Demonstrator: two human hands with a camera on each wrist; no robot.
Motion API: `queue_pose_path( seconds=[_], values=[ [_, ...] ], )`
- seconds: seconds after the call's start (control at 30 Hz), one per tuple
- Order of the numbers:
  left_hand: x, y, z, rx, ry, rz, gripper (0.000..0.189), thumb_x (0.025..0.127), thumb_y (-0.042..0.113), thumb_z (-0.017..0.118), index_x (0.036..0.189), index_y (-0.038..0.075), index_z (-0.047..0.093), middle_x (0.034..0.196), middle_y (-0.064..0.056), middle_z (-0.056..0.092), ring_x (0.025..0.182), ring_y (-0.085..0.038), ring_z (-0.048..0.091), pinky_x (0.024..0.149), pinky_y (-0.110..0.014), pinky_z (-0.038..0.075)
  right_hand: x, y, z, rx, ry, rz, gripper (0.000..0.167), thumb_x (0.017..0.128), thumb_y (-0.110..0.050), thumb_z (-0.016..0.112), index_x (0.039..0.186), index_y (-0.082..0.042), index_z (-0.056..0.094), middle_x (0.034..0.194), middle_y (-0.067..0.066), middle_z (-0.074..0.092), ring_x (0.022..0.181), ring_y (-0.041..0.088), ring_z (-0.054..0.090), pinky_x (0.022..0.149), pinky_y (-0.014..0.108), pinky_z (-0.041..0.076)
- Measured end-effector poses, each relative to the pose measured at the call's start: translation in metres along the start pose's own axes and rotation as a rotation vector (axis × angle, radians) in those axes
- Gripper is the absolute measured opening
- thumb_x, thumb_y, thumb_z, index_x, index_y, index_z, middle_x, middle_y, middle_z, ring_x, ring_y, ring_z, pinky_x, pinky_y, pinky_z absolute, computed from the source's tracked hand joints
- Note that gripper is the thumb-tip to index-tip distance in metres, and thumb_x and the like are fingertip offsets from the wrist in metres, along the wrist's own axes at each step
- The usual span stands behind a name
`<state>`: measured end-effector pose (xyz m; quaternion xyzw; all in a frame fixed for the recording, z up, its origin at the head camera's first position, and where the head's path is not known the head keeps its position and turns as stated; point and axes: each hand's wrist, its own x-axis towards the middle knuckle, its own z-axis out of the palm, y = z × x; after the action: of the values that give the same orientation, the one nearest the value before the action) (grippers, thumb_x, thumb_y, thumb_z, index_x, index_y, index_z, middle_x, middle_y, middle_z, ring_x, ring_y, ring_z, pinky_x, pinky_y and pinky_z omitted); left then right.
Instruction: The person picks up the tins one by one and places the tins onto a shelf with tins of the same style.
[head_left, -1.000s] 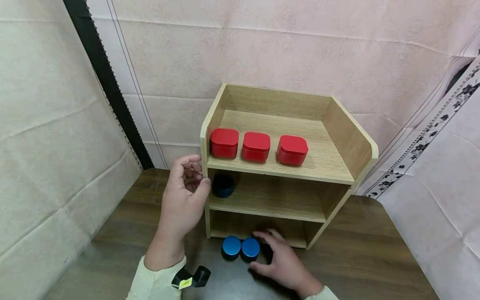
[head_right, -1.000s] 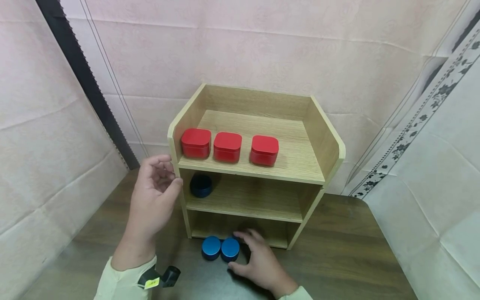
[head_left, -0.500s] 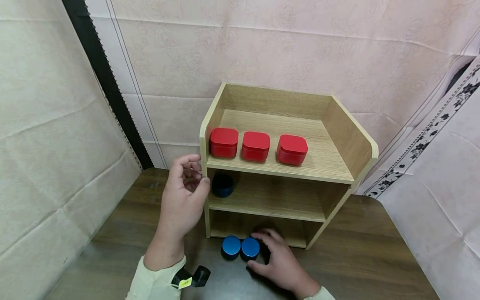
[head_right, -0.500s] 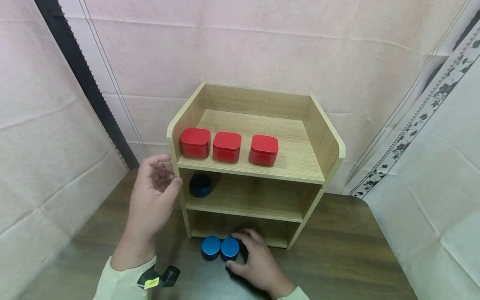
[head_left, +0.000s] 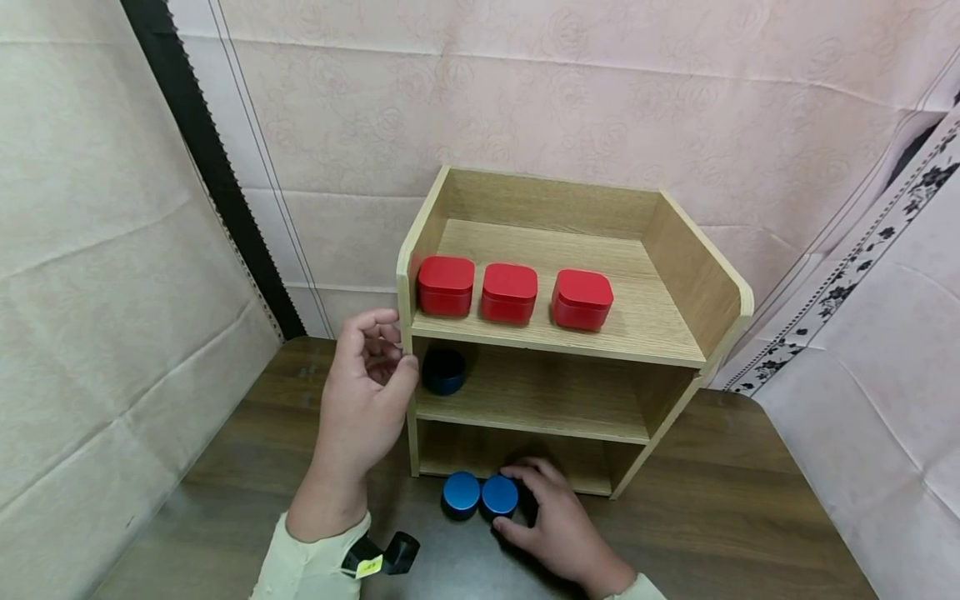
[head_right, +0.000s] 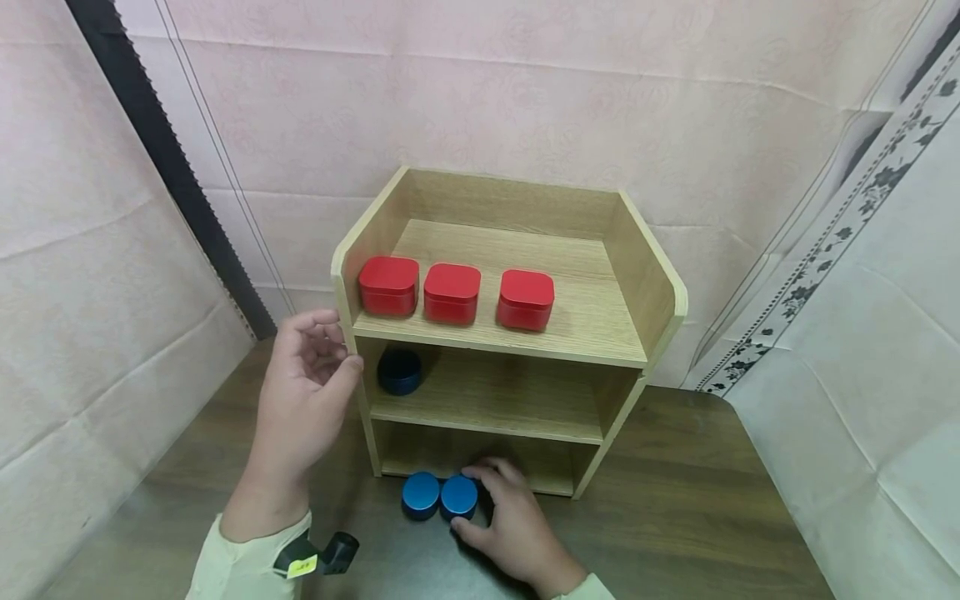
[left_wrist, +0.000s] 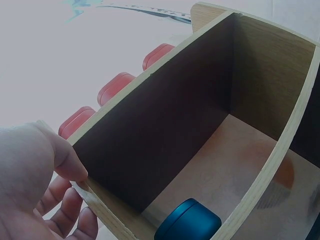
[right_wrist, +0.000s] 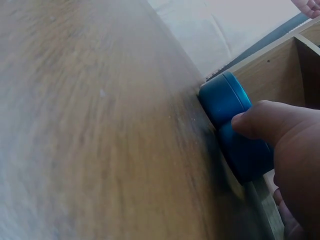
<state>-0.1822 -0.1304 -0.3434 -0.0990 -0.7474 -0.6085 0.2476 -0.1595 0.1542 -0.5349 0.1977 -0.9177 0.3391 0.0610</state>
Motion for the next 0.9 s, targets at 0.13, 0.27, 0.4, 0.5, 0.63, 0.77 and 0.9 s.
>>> queue_pose_path(
  seconds=[0.13, 0.27, 0.4, 0.5, 0.63, 0.77, 0.9],
  values=[
    [0.0001, 0.0006, 0.0007, -0.003, 0.000, -0.002, 0.052, 0.100, -0.007, 0.068, 0.146, 0.014, 0.055, 0.124, -0.006, 0.058, 0.107, -0.019, 0.057, 0.086, -0.029, 0.052, -0.0001, 0.0000, -0.0010, 0.008, -0.002, 0.012, 0.062, 0.089, -0.044, 0.096, 0.143, -0.025, 0.072, 0.145, -0.008, 0.064, 0.132, 0.016, 0.066, 0.110, 0.046, 0.058],
    [0.0001, 0.0005, 0.0018, 0.000, -0.001, -0.003, 0.052, 0.100, -0.007, 0.068, 0.146, 0.014, 0.055, 0.125, -0.006, 0.058, 0.107, -0.019, 0.057, 0.086, -0.029, 0.052, -0.0002, 0.0005, -0.0016, 0.014, 0.003, 0.017, 0.061, 0.089, -0.043, 0.097, 0.142, -0.026, 0.072, 0.144, -0.008, 0.064, 0.132, 0.017, 0.066, 0.110, 0.047, 0.058],
    [-0.0003, 0.0002, 0.0024, -0.001, -0.003, -0.008, 0.052, 0.100, -0.007, 0.068, 0.146, 0.014, 0.055, 0.124, -0.005, 0.058, 0.107, -0.019, 0.057, 0.086, -0.029, 0.052, -0.0003, 0.0016, -0.0025, 0.022, 0.002, 0.023, 0.060, 0.089, -0.045, 0.097, 0.140, -0.028, 0.072, 0.143, -0.009, 0.065, 0.131, 0.016, 0.066, 0.109, 0.046, 0.058],
    [-0.0004, 0.0001, 0.0023, 0.002, 0.000, -0.010, 0.052, 0.100, -0.006, 0.068, 0.146, 0.014, 0.055, 0.124, -0.004, 0.058, 0.107, -0.018, 0.057, 0.086, -0.029, 0.052, 0.0003, 0.0028, -0.0037, 0.034, -0.005, 0.029, 0.059, 0.089, -0.047, 0.096, 0.140, -0.029, 0.072, 0.141, -0.010, 0.065, 0.130, 0.016, 0.067, 0.109, 0.045, 0.058],
    [0.0000, 0.0000, 0.0016, 0.006, 0.006, -0.009, 0.052, 0.101, -0.006, 0.068, 0.147, 0.014, 0.055, 0.125, -0.004, 0.058, 0.107, -0.018, 0.057, 0.087, -0.028, 0.052, 0.0025, 0.0032, -0.0060, 0.046, -0.016, 0.028, 0.059, 0.089, -0.047, 0.096, 0.140, -0.029, 0.071, 0.140, -0.011, 0.065, 0.128, 0.013, 0.066, 0.108, 0.044, 0.058],
    [0.0002, -0.0001, 0.0007, 0.005, 0.007, -0.009, 0.052, 0.101, -0.006, 0.068, 0.147, 0.014, 0.055, 0.125, -0.004, 0.057, 0.107, -0.017, 0.057, 0.087, -0.028, 0.052, 0.0047, 0.0025, -0.0079, 0.070, -0.042, 0.037, 0.059, 0.090, -0.047, 0.095, 0.141, -0.029, 0.071, 0.140, -0.013, 0.064, 0.128, 0.012, 0.066, 0.109, 0.044, 0.057],
    [0.0000, -0.0002, 0.0006, 0.005, 0.006, -0.009, 0.053, 0.101, -0.007, 0.068, 0.147, 0.014, 0.054, 0.124, -0.003, 0.057, 0.107, -0.017, 0.057, 0.087, -0.027, 0.052, 0.0049, 0.0018, -0.0090, 0.089, -0.060, 0.054, 0.060, 0.091, -0.048, 0.094, 0.142, -0.029, 0.071, 0.142, -0.012, 0.063, 0.130, 0.014, 0.065, 0.110, 0.045, 0.057]
  ],
)
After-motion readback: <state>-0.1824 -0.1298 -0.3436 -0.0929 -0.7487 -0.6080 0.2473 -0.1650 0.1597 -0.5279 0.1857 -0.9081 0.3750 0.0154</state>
